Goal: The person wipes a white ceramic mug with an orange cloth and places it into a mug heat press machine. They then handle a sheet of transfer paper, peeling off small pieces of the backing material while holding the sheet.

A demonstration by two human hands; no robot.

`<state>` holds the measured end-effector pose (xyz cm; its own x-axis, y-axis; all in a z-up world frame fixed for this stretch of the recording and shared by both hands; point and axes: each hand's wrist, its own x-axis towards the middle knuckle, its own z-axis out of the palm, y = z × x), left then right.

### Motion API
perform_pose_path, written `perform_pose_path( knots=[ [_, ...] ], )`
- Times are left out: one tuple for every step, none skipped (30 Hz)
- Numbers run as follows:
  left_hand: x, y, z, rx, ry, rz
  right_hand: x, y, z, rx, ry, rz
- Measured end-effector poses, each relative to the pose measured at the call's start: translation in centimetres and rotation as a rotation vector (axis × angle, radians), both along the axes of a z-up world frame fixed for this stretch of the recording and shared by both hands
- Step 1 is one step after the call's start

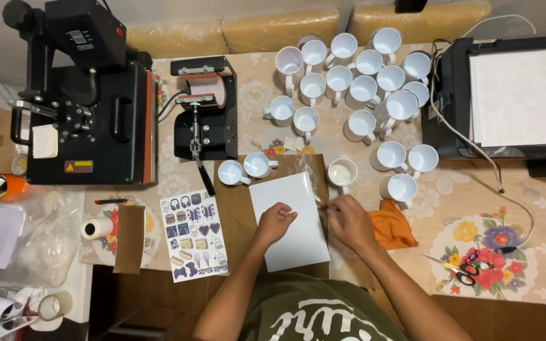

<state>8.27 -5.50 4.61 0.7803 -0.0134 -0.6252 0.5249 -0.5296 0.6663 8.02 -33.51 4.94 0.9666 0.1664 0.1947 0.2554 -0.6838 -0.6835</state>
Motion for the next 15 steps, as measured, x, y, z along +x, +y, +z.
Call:
perform_pose_path(
  knots=[
    [-0.4, 0.6, -0.2, 0.000, -0.001, 0.003, 1.6, 1.8, 0.1, 0.000, -0.001, 0.003],
    [-0.8, 1.2, -0.3, -0.017, -0.007, 0.023, 3.1, 3.6, 0.3, -0.007, 0.089, 0.066],
    [-1.3, 1.8, -0.5, -0.034, -0.011, 0.043, 4.5, 5.4, 0.4, -0.013, 0.181, 0.127],
    [-1.9, 2.3, -0.8, -0.033, -0.011, 0.044, 5.7, 7.2, 0.2, -0.013, 0.181, 0.128],
    [-2.2, 2.8, -1.1, -0.052, -0.014, 0.056, 7.3, 8.9, 0.0, -0.047, 0.235, 0.140],
    [-2.4, 3.3, -1.4, -0.071, -0.017, 0.068, 8.9, 10.8, -0.2, -0.081, 0.290, 0.152],
    [-2.8, 3.7, -1.5, -0.071, -0.018, 0.068, 10.0, 11.9, 0.4, -0.081, 0.289, 0.152],
    [-3.1, 4.1, -1.7, -0.085, -0.026, 0.075, 11.1, 13.0, 1.0, -0.114, 0.373, 0.166],
    [-3.4, 4.5, -1.8, -0.099, -0.035, 0.081, 12.3, 14.1, 1.5, -0.147, 0.455, 0.178],
    [-3.7, 4.9, -1.9, -0.100, -0.037, 0.080, 13.0, 14.8, 0.4, -0.147, 0.454, 0.177],
    [-4.1, 5.3, -1.9, -0.100, -0.040, 0.073, 13.6, 15.4, -0.8, -0.151, 0.464, 0.169],
    [-4.4, 5.6, -1.9, -0.101, -0.043, 0.067, 14.3, 16.1, -2.0, -0.155, 0.474, 0.160],
    [-4.7, 6.1, -2.1, -0.101, -0.042, 0.063, 14.6, 16.3, -3.0, -0.155, 0.475, 0.157],
    [-5.1, 6.7, -2.2, -0.116, -0.050, 0.062, 14.9, 16.6, -4.1, -0.154, 0.495, 0.152],
    [-5.3, 7.1, -2.5, -0.133, -0.061, 0.058, 15.4, 16.6, -5.2, -0.153, 0.512, 0.144]
  ],
)
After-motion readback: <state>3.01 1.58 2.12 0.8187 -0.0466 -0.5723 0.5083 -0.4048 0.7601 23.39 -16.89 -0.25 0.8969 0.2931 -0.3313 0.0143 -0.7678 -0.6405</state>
